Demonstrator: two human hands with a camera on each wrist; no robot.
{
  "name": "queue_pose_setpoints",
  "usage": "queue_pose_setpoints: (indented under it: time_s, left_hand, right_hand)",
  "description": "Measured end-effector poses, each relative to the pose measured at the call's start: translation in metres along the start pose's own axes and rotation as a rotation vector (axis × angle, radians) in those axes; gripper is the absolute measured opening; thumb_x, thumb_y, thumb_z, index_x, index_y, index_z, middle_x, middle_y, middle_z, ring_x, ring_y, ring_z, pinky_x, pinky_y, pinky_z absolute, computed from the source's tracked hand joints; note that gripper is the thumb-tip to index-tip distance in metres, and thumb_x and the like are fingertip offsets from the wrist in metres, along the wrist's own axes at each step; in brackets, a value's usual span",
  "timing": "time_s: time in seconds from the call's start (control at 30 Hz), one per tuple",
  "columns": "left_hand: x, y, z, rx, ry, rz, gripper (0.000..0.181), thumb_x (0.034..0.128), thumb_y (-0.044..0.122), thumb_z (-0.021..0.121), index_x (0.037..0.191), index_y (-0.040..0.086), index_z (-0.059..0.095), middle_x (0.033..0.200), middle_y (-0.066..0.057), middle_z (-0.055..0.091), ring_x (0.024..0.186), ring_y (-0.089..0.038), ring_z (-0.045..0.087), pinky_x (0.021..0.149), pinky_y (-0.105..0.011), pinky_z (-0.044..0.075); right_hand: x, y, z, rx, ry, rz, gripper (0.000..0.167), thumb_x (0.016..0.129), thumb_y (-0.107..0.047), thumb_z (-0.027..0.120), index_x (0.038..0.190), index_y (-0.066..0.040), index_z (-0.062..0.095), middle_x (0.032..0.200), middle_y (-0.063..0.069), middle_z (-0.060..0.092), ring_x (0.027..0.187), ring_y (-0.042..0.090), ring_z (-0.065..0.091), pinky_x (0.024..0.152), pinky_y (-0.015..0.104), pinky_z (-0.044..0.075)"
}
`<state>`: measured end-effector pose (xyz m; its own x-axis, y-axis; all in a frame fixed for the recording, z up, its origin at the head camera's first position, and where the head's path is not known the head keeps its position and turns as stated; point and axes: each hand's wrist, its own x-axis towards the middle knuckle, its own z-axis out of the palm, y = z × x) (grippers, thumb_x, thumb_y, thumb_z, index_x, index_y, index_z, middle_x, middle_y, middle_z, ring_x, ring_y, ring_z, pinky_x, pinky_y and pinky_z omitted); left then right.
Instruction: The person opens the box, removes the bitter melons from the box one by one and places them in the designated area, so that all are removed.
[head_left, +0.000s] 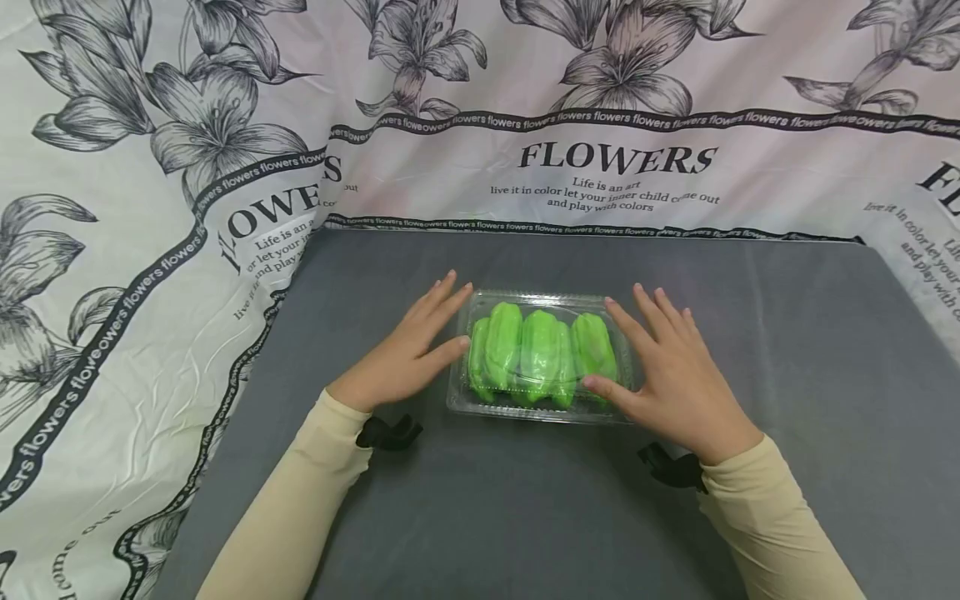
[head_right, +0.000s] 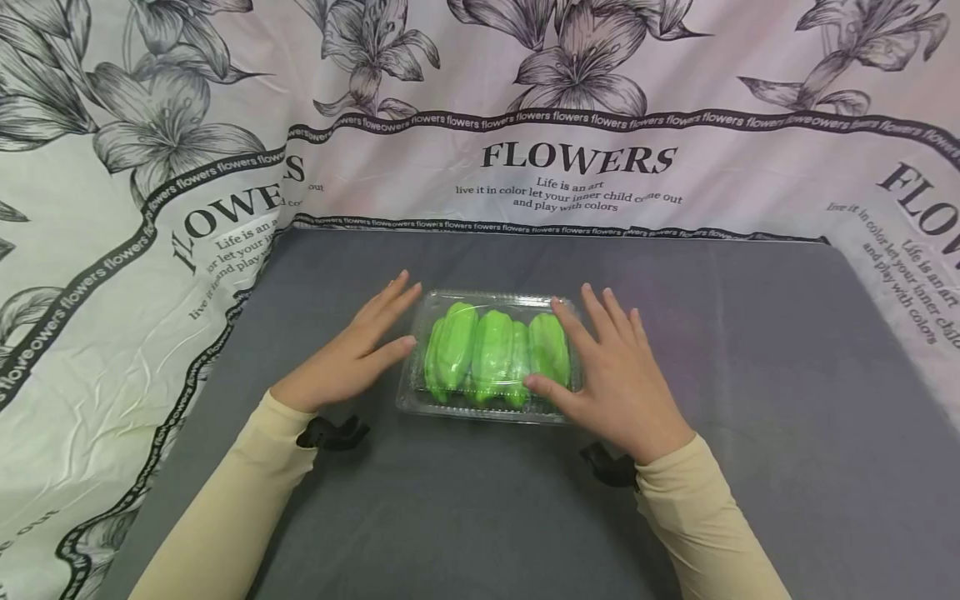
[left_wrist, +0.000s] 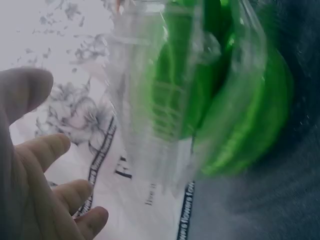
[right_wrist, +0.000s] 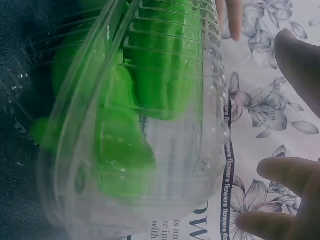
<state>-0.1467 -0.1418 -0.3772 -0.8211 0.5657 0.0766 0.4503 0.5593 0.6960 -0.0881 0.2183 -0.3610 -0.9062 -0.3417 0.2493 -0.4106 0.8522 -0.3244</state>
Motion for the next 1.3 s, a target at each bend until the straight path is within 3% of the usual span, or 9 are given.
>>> queue_pose_setpoints:
  time_s: [0.17,0.27,0.5,0.67,0.8,0.97,1.13,1.3]
  left_hand:
    - [0.002,-0.013,0.0,-0.108,0.0,-0.02,0.064,0.1135,0.028,0.044,0.17,0.034,0.015,0.176,0.012,0.0,0.163,-0.019,-0.001,0.128,-0.062,0.01]
    - [0.004,-0.022,0.001,-0.14,0.003,-0.044,0.066,0.1121,0.022,0.044,0.17,0.034,0.014,0.176,0.012,0.002,0.163,-0.022,0.003,0.129,-0.059,0.01]
    - [0.008,-0.045,0.011,-0.177,-0.01,-0.09,0.068,0.1114,0.019,0.044,0.17,0.032,0.012,0.177,0.007,0.008,0.163,-0.02,0.008,0.13,-0.052,0.012]
    - [0.012,-0.05,0.022,-0.174,-0.041,-0.125,0.066,0.1119,0.017,0.04,0.171,0.027,0.012,0.177,-0.001,0.012,0.162,-0.017,0.011,0.13,-0.05,0.016]
    - [0.012,-0.052,0.028,-0.175,-0.052,-0.143,0.066,0.1117,0.018,0.038,0.171,0.027,0.012,0.177,0.003,0.012,0.162,-0.017,0.013,0.13,-0.049,0.017]
    - [0.012,-0.053,0.032,-0.208,-0.046,-0.169,0.069,0.1113,0.021,0.041,0.171,0.034,0.01,0.175,0.007,0.019,0.161,-0.018,0.016,0.129,-0.051,0.019]
    - [0.013,-0.057,0.034,-0.278,-0.067,-0.177,0.069,0.1123,0.024,0.041,0.171,0.034,0.006,0.171,-0.002,0.03,0.159,-0.021,0.026,0.127,-0.054,0.025]
    - [0.014,-0.061,0.036,-0.349,-0.088,-0.177,0.068,0.1131,0.027,0.038,0.171,0.032,0.003,0.174,0.0,0.022,0.159,-0.021,0.026,0.126,-0.056,0.026]
  right_hand:
    - [-0.001,-0.002,0.002,0.007,-0.018,0.0,0.099,0.089,-0.059,0.079,0.167,-0.015,0.034,0.171,0.026,0.022,0.159,0.048,0.014,0.124,0.071,0.013]
    - [0.0,-0.004,0.004,0.012,-0.038,0.008,0.101,0.09,-0.059,0.078,0.168,-0.015,0.031,0.171,0.026,0.021,0.159,0.048,0.013,0.123,0.072,0.015]
    - [-0.001,-0.01,0.014,-0.008,-0.12,0.029,0.104,0.088,-0.067,0.075,0.168,-0.017,0.031,0.173,0.024,0.019,0.16,0.047,0.011,0.121,0.073,0.019]
    - [-0.002,-0.013,0.02,-0.044,-0.165,0.001,0.113,0.082,-0.075,0.076,0.168,-0.018,0.03,0.173,0.024,0.017,0.159,0.048,0.011,0.121,0.072,0.02]
    - [-0.003,-0.012,0.024,-0.041,-0.188,-0.026,0.122,0.075,-0.082,0.075,0.168,-0.018,0.03,0.174,0.024,0.013,0.16,0.047,0.009,0.122,0.069,0.022]
    - [-0.003,-0.01,0.03,-0.038,-0.189,-0.045,0.125,0.072,-0.08,0.08,0.168,-0.018,0.03,0.174,0.023,0.009,0.161,0.045,0.005,0.12,0.068,0.027]
    - [-0.004,-0.01,0.033,-0.037,-0.177,-0.043,0.122,0.074,-0.075,0.082,0.168,-0.018,0.03,0.175,0.022,0.01,0.161,0.044,0.004,0.114,0.07,0.037]
    - [-0.006,-0.011,0.035,-0.025,-0.148,-0.04,0.116,0.078,-0.071,0.082,0.168,-0.019,0.032,0.174,0.021,0.013,0.162,0.042,0.005,0.102,0.069,0.049]
